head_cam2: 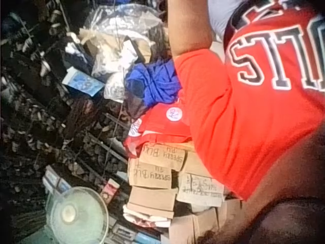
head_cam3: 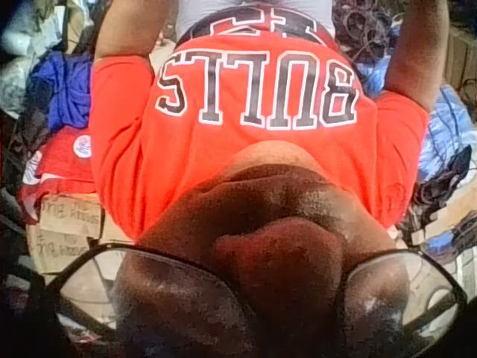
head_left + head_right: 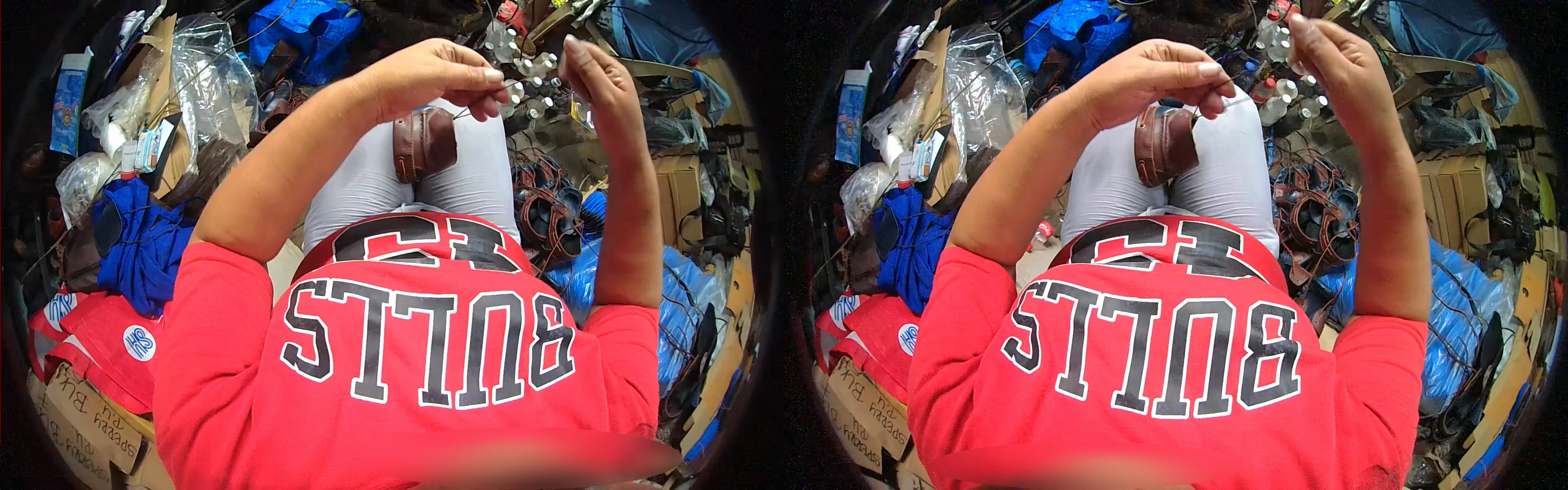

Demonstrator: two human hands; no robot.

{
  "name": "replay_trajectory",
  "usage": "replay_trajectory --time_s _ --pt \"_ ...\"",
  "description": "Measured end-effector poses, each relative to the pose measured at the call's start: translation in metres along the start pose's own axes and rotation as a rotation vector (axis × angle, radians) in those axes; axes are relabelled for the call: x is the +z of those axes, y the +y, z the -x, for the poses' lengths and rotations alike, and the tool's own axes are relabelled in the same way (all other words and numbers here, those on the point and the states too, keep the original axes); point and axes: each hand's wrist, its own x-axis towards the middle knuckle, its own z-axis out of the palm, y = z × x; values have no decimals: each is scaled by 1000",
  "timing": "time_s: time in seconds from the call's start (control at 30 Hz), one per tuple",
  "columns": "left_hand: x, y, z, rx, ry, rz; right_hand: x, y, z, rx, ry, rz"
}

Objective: Stitching or repairing a leather shoe upper using a needle and thread in a workshop.

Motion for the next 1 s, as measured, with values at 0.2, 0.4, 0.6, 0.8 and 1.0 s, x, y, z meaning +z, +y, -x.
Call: replay_trajectory --time_s 0.2,0.4,0.6,0.8,1.0 --pt "28 9 -26 232 385 502 44 16 -22 -350 266 29" --pt "2 -7 -51 458 299 700 73 41 -25 -388 267 -60" --pt "-107 -36 -8 531 79 1237 75 57 -5 -70 403 -1087" --pt "-144 -36 82 490 838 524 36 122 57 293 278 -1273" --pt "-143 -23 101 416 895 352 45 128 83 394 282 -946"
